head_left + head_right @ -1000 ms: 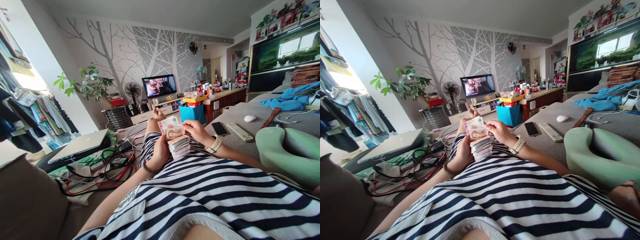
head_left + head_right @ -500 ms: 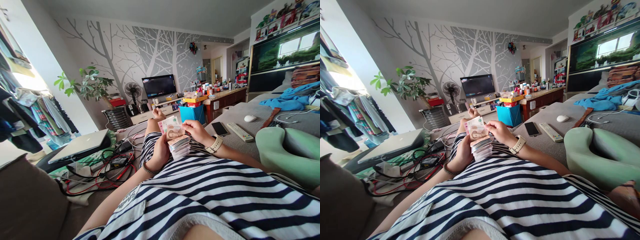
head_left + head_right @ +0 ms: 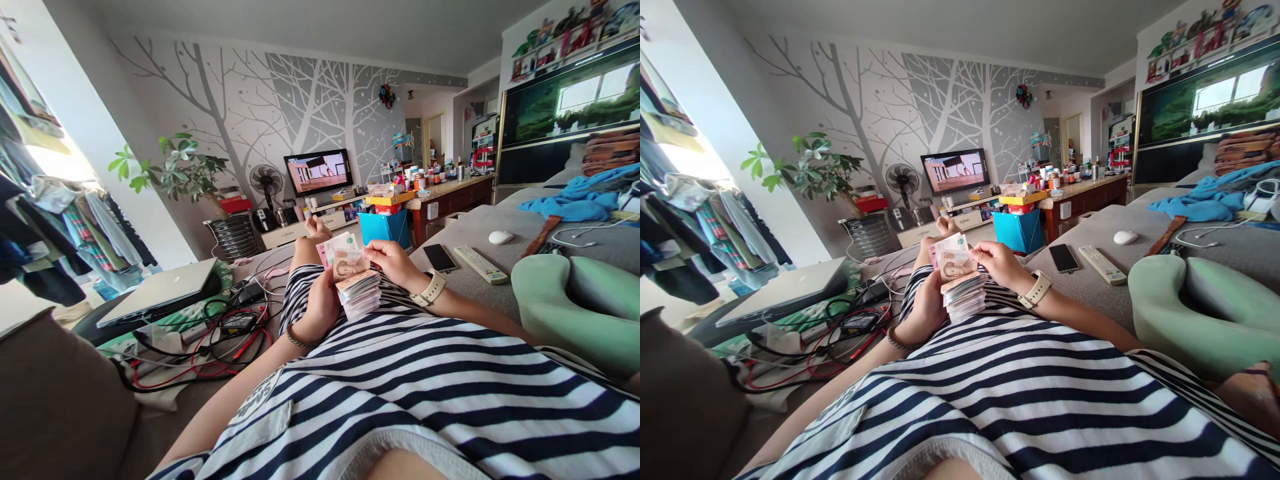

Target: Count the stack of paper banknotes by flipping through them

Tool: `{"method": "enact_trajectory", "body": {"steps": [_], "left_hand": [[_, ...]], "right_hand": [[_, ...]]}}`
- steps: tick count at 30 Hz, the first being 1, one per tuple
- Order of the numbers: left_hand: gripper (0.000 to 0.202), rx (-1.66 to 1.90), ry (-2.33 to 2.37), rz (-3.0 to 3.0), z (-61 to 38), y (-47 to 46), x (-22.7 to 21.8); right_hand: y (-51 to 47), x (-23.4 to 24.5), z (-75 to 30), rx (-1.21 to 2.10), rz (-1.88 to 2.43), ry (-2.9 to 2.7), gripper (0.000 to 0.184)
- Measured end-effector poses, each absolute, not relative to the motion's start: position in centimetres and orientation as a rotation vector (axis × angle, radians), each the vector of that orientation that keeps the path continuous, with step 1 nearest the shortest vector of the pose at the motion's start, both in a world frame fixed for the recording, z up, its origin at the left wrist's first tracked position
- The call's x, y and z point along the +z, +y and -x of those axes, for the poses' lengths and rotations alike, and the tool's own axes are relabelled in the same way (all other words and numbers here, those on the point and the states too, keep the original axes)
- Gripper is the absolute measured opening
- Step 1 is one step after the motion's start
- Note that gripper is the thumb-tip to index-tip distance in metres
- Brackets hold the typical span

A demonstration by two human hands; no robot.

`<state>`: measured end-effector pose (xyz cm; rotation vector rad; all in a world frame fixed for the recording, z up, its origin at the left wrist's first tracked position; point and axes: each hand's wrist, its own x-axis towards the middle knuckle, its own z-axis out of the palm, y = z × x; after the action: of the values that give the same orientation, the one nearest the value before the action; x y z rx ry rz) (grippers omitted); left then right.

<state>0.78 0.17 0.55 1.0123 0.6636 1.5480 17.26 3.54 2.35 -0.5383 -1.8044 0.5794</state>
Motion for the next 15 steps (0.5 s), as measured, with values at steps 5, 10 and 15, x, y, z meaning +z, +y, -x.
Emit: {"method": "enact_trajectory", "body": {"steps": [5, 10, 15], "left_hand": [[0.025, 1.532, 0.659, -1.007, -0.81, 0.04, 0.62], [0.023, 1.537, 0.671, -0.992, -0.84, -0.08, 0.70], [0.022, 1.529, 0.663, -0.982, -0.86, 0.14, 0.57]], "right_hand": [[3.77, 2.25, -17.27, 0.585, 0.540, -1.805, 0.039], [3.83, 2.25, -17.26, 0.579, 0.538, -1.806, 0.038], [3.73, 2.25, -17.27, 0.577, 0.552, -1.809, 0.038]]}}
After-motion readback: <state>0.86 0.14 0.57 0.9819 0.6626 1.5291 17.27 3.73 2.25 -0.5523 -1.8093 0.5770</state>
